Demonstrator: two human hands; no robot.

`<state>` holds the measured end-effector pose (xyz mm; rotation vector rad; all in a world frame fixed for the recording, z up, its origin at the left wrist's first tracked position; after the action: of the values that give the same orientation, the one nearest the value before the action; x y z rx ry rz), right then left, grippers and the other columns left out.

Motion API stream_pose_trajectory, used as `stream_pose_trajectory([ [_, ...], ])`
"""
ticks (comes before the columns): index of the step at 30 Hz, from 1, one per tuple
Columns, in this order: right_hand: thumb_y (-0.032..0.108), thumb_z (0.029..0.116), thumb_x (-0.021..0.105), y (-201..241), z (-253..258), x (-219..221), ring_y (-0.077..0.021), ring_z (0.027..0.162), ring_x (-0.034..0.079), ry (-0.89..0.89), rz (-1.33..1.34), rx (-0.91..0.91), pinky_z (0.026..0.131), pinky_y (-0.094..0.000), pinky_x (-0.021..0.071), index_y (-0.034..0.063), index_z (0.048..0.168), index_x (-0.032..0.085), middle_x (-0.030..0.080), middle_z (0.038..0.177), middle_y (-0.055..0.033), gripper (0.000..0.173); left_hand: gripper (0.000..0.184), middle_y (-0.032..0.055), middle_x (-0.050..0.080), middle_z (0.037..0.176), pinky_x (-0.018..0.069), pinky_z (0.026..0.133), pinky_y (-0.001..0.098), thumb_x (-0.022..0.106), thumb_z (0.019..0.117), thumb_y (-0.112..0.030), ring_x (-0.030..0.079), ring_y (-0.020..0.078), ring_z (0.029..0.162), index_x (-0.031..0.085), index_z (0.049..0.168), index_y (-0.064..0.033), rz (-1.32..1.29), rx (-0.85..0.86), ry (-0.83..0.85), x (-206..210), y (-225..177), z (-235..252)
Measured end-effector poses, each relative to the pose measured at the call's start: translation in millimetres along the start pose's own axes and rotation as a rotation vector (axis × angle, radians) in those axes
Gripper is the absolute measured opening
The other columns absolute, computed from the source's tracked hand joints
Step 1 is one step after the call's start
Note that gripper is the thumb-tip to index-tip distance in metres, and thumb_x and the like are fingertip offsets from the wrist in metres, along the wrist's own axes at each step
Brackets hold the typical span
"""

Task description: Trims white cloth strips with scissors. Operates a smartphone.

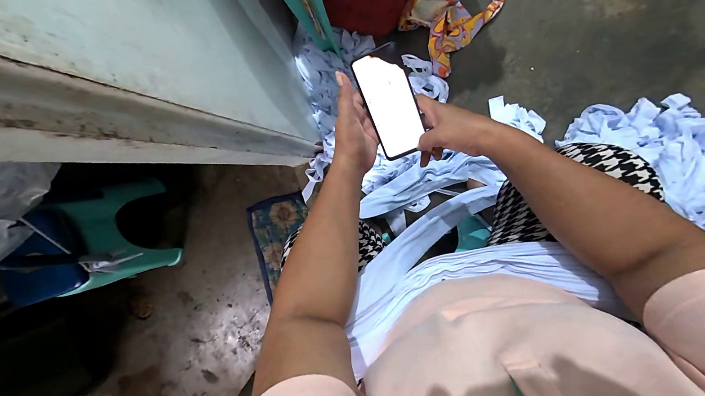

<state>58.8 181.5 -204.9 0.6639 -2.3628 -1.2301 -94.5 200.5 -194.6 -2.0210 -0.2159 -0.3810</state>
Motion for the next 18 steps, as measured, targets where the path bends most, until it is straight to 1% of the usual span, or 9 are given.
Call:
stream_pose_trajectory([
  [6, -0.011, 0.0851, 0.056, -1.5, 1.0, -0.4, -0.0226, 0.068, 0.067, 0.006, 0.03, -0.004, 0.054, -0.0347, 0.0549, 0.0135, 0.148, 0.033, 0.067, 0.119, -0.0151, 0.071, 0.088, 0.0142, 0.063, 0.133, 0.0527, 0.101, 0.0472, 0.002, 0.1021, -0.067, 0.064, 0.0249, 0.118, 0.043, 0.149, -0.0049, -0.006, -0.002, 0.006, 0.4, 0.8, -0.1],
  [10, -0.011, 0.086, 0.056, -3.5, 2.1, -0.5, -0.0245, 0.069, 0.068, 0.004, 0.031, 0.007, 0.055, -0.0363, 0.056, 0.0132, 0.148, 0.032, 0.067, 0.118, -0.0161, 0.07, 0.088, 0.0142, 0.062, 0.135, 0.0527, 0.102, 0.0472, 0.002, 0.1018, -0.068, 0.063, 0.0249, 0.119, 0.042, 0.149, -0.0051, -0.009, -0.007, 0.009, -0.1, 1.3, 0.3],
  [12, -0.011, 0.086, 0.055, -3.5, 2.2, -0.5, -0.0244, 0.069, 0.068, 0.004, 0.031, 0.01, 0.055, -0.036, 0.0561, 0.0131, 0.148, 0.032, 0.067, 0.117, -0.0161, 0.07, 0.088, 0.0144, 0.061, 0.135, 0.052, 0.103, 0.0476, 0.002, 0.1019, -0.068, 0.063, 0.025, 0.12, 0.041, 0.15, -0.0049, -0.016, -0.005, 0.015, -0.1, 1.3, 0.6],
  [16, -0.011, 0.0849, 0.056, -3.6, 2.3, -0.7, -0.0234, 0.068, 0.067, -0.002, 0.021, 0.003, 0.054, -0.0354, 0.0552, 0.0126, 0.147, 0.033, 0.068, 0.117, -0.0154, 0.071, 0.087, 0.014, 0.062, 0.133, 0.0525, 0.102, 0.0474, 0.002, 0.1021, -0.067, 0.063, 0.0246, 0.119, 0.042, 0.149, -0.0053, -0.007, -0.006, 0.013, 0.3, 1.4, 0.5],
  [18, -0.01, 0.0869, 0.056, -3.8, 2.5, -1.1, -0.0233, 0.069, 0.067, 0.002, 0.024, -0.004, 0.055, -0.0354, 0.0556, 0.0128, 0.147, 0.033, 0.068, 0.117, -0.0153, 0.069, 0.088, 0.0143, 0.063, 0.133, 0.0524, 0.102, 0.0476, 0.003, 0.1019, -0.068, 0.063, 0.0248, 0.119, 0.043, 0.148, -0.0051, -0.011, -0.007, 0.012, 0.3, 1.6, 0.8],
])
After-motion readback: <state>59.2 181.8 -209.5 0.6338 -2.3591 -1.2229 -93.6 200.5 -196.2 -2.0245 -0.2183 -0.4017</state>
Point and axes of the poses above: each hand's wrist, its own z-axis towards the middle knuckle, its own x-axis out of the palm, y = z × x, the point moved 5 cm from there along z, towards the middle knuckle
